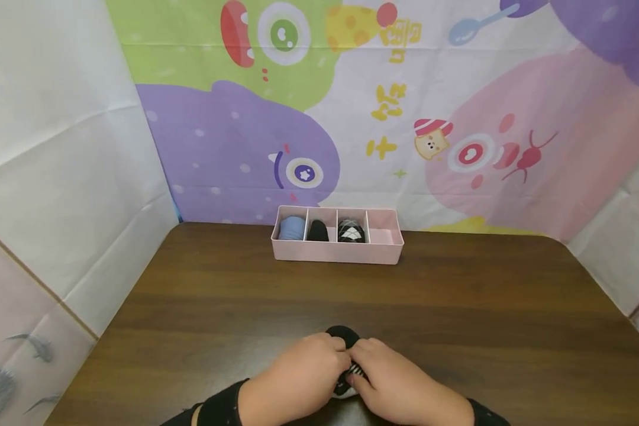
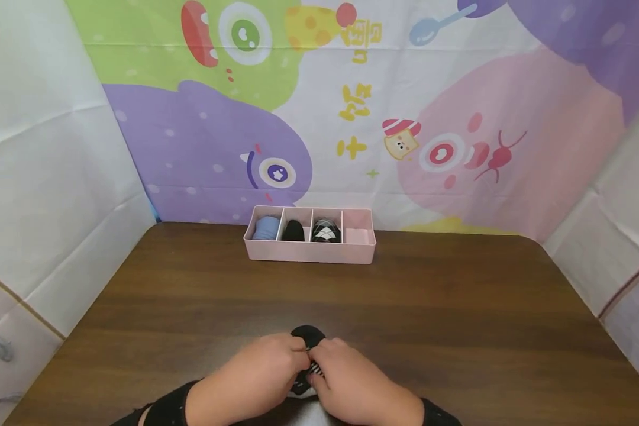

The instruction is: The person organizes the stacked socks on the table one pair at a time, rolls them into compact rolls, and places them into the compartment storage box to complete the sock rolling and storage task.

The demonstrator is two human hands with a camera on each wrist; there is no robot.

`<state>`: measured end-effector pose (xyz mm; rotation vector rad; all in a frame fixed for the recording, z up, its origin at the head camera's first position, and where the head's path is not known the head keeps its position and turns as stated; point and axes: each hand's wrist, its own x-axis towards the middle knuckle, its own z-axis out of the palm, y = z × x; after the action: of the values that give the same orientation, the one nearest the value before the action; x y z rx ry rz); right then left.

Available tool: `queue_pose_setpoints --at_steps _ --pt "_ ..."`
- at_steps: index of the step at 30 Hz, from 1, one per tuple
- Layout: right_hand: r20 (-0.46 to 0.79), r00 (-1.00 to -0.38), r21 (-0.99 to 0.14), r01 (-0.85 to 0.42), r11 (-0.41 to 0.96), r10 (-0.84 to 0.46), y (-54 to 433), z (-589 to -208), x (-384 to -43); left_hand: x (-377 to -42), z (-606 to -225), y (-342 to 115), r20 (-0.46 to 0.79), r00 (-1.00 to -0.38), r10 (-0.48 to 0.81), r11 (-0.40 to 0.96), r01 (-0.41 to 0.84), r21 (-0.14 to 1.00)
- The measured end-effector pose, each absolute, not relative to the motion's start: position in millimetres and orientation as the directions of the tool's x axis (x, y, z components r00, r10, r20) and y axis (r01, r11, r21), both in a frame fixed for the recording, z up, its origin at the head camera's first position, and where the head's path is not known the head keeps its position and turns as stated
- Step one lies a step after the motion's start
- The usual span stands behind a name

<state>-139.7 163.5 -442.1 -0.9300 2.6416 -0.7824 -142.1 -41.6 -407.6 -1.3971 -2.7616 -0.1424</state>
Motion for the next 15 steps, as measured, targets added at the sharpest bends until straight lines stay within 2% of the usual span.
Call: queue_pose_setpoints --at_steps 5,11,15 --pt "0.004 -0.804 -0.579 -0.487 0.654 -0.595 157.9 -442.7 -135.7 -129.4 -410.8 -41.2 -0.045 -0.650 0.758 0.651 0.753 0.091" --pt "0.061 -0.806 -0.559 -0.516 0.649 -0.588 156.9 -442.0 -133.1 -128.8 -416.0 -40.2 -0.009 -0.623 0.782 0.623 0.782 0.005" --pt "0.040 -0.809 -0.563 -0.503 0.656 -0.587 159.2 -441.1 -134.2 -142.5 -415.0 -42.2 -0.042 -0.628 0.777 0.628 0.770 0.115"
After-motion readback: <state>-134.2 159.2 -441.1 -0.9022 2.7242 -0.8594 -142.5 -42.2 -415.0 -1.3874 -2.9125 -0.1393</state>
